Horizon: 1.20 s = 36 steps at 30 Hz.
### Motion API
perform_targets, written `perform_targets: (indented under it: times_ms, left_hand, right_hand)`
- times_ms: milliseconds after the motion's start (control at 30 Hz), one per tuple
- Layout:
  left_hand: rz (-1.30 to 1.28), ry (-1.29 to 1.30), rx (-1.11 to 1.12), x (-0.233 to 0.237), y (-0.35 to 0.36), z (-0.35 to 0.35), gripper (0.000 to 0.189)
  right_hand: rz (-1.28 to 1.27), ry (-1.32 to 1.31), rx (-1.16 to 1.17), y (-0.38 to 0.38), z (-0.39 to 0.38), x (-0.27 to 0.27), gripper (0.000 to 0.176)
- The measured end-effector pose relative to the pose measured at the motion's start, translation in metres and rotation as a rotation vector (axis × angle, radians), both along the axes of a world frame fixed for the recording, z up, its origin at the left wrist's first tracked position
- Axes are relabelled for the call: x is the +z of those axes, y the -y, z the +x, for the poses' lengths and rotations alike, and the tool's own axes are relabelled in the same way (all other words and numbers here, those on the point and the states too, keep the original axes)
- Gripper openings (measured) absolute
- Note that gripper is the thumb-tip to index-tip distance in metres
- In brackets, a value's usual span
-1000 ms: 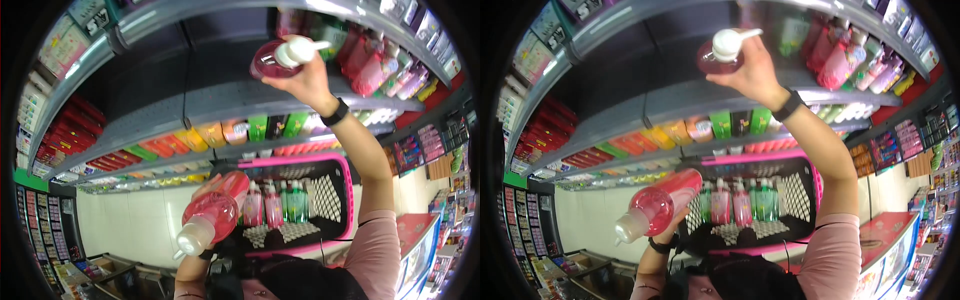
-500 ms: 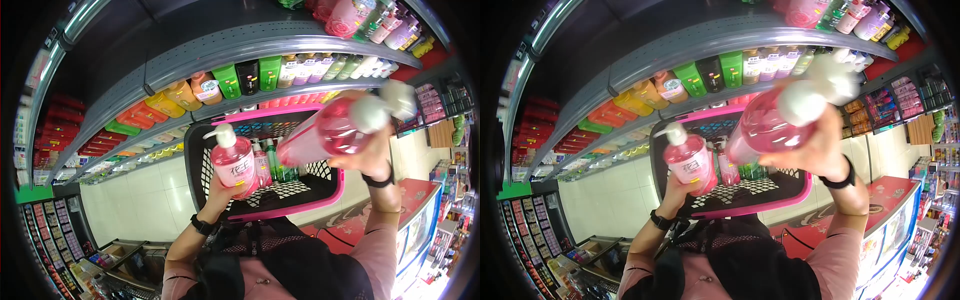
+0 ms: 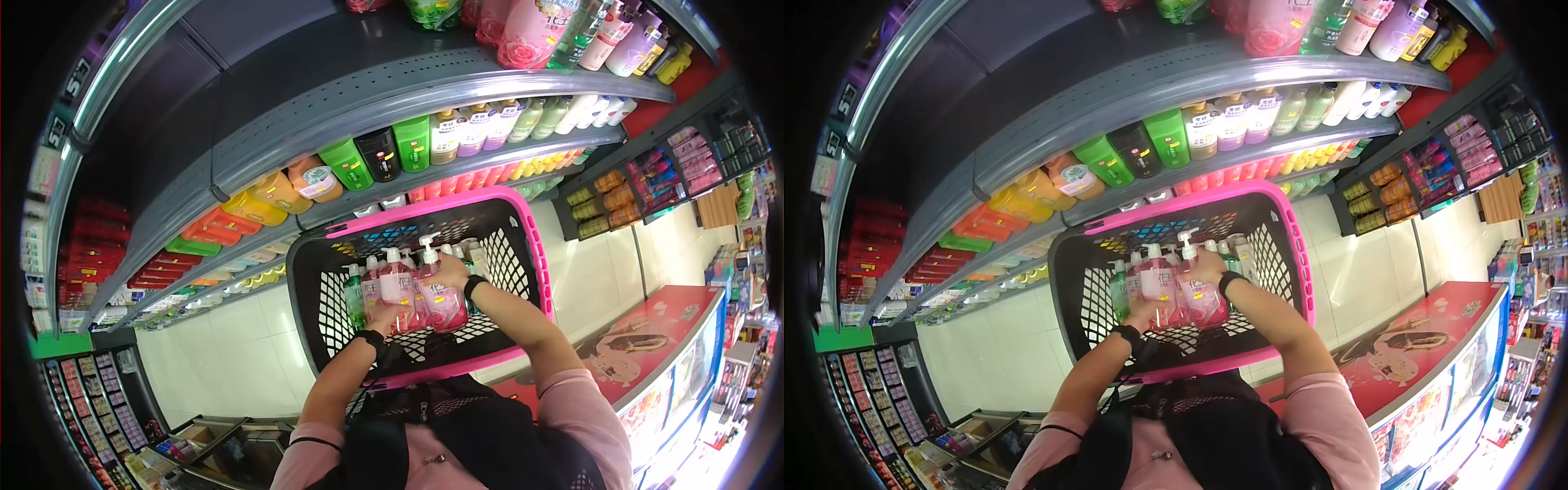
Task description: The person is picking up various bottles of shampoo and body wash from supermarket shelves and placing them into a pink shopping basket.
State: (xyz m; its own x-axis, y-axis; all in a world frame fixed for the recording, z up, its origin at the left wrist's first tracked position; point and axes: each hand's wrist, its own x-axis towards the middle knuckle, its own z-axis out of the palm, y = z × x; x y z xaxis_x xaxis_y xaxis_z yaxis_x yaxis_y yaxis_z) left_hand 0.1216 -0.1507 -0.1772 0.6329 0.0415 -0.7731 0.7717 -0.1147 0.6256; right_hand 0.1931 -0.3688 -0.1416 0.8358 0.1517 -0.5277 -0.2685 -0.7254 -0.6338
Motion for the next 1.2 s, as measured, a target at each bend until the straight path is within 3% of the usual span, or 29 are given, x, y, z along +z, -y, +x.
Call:
perform_targets:
  times_ms: [167, 300, 367, 400, 467, 567, 633, 733, 800, 867, 900, 967, 1000, 1067, 1100, 1167, 1200]
  left_hand:
    - [-0.029, -0.063, -0.049, -0.035, -0.01, -0.01, 0.057]
    - [-0.01, 0.02, -0.021, -0.024, -0.004, -0.013, 0.059]
    - [0.204, 0.059, -0.45, -0.034, -0.013, -0.006, 0.06]
    - [0.203, 0.058, -0.45, -0.03, -0.013, -0.004, 0.06]
    - [0.35, 0.15, -0.813, -0.01, -0.012, 0.004, 0.061]
    - [0.365, 0.098, -0.816, 0.011, -0.013, 0.01, 0.062]
    - [0.379, 0.05, -0.829, 0.002, -0.021, 0.01, 0.063]
    - [0.395, 0.031, -0.839, -0.003, -0.027, 0.007, 0.063]
    - [0.469, 0.214, -0.837, -0.016, -0.029, 0.001, 0.07]
    - [0.57, 0.237, -0.882, -0.034, -0.029, -0.004, 0.074]
    - [0.672, 0.262, -0.925, -0.039, -0.028, -0.005, 0.078]
    - [0.641, 0.197, -0.95, -0.015, -0.024, -0.002, 0.08]
    - [0.608, 0.123, -0.976, -0.006, -0.021, 0.004, 0.082]
    - [0.623, 0.254, -1.031, -0.016, -0.024, 0.002, 0.079]
    - [0.633, 0.258, -1.06, -0.024, -0.025, 0.003, 0.079]
    - [0.57, 0.109, -1.059, -0.011, -0.023, 0.011, 0.082]
    - [0.561, 0.111, -1.065, -0.026, -0.028, 0.01, 0.088]
  right_hand:
    - [-0.125, -0.07, 0.023, -0.022, -0.001, -0.028, 0.08]
    - [-0.186, -0.093, 0.03, -0.026, -0.004, -0.048, 0.087]
    - [-0.216, -0.103, 0.043, -0.027, -0.006, -0.051, 0.085]
    - [-0.23, -0.068, 0.073, -0.028, -0.009, -0.052, 0.082]
    - [-0.244, -0.03, 0.103, -0.031, -0.011, -0.055, 0.079]
    - [-0.279, -0.035, 0.184, -0.034, -0.016, -0.056, 0.073]
    - [-0.508, 0.106, 0.196, -0.036, -0.021, -0.048, 0.07]
    - [-0.572, 0.16, 0.192, -0.031, -0.029, -0.042, 0.067]
    - [-0.522, 0.081, 0.17, -0.025, -0.031, -0.04, 0.067]
    - [-0.43, -0.074, 0.139, -0.022, -0.035, -0.041, 0.061]
    - [-0.347, -0.082, 0.119, -0.019, -0.038, -0.036, 0.062]
    - [-0.313, -0.021, 0.034, -0.02, -0.049, -0.079, 0.067]
    - [-0.275, -0.099, 0.099, -0.018, -0.046, -0.088, 0.096]
    - [-0.273, -0.079, 0.198, -0.017, -0.042, -0.057, 0.103]
    - [-0.247, -0.019, 0.172, -0.015, -0.045, -0.093, 0.106]
    - [-0.231, -0.088, 0.18, -0.013, -0.04, -0.09, 0.103]
    - [-0.212, -0.108, 0.207, -0.01, -0.038, -0.08, 0.101]
